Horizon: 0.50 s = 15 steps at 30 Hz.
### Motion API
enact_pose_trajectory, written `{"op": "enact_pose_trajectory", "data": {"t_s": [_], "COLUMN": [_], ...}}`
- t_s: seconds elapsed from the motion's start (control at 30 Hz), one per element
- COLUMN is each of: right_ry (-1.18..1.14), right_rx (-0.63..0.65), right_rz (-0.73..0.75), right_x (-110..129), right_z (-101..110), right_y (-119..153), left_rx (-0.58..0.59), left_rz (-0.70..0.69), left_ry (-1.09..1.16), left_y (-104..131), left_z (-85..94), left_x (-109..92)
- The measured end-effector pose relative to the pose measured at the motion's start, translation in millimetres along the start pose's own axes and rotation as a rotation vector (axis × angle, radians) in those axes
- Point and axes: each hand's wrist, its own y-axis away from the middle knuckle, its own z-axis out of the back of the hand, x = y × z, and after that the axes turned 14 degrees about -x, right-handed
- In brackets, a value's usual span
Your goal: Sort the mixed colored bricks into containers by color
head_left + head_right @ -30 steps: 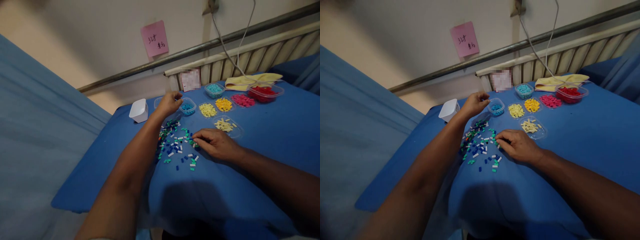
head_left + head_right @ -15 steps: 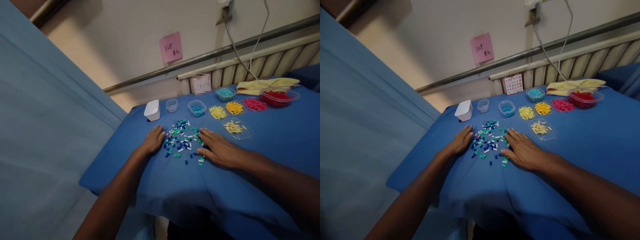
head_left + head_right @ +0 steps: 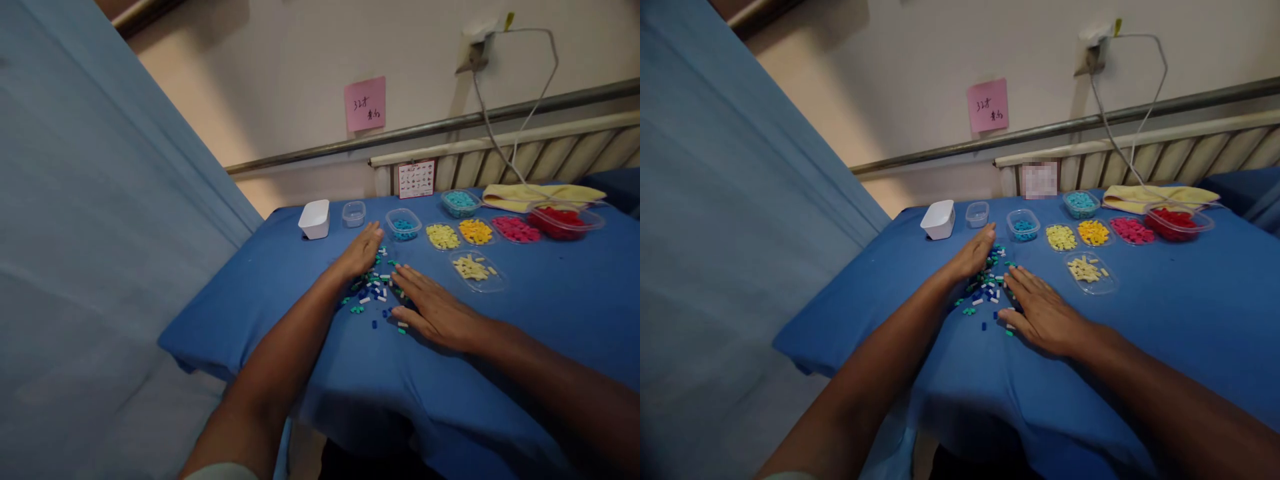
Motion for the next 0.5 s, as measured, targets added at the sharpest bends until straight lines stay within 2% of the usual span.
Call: {"op": "enact_pose_trajectory", "data": {"t_s": [0.1,0.2,0.33,0.4,0.5], "right_ry": [0.035,0.056,0.058,0.058,0.061], "right_rx": [-0.022,0.037,0.138,0.168,0.175], "right_rz": [-0.042,-0.021,0.077,0.130,0.178], "right_x": [-6.8,-4.9,9.6,17.7,28.7], "right_z": [3.6,4.9,4.8,3.1,-4.5], "right_y": [-0.9,1.2,5.7,4.6,-6.2], "left_rx": [-0.155,-0.309,-0.491,-0.537,-0.546], "left_rz": [0.099,0.222,0.296,0.251,0.133], "left_ry": [0.064,0.090,0.089,0.100,0.119], "left_y": [-5.7,-1.9,10.7,15.8,19.6], "left_z": [24.9,39.4,34.7,28.0,21.5], "left_x": [17.9,50.3,85.2,89.9,84.5]}}
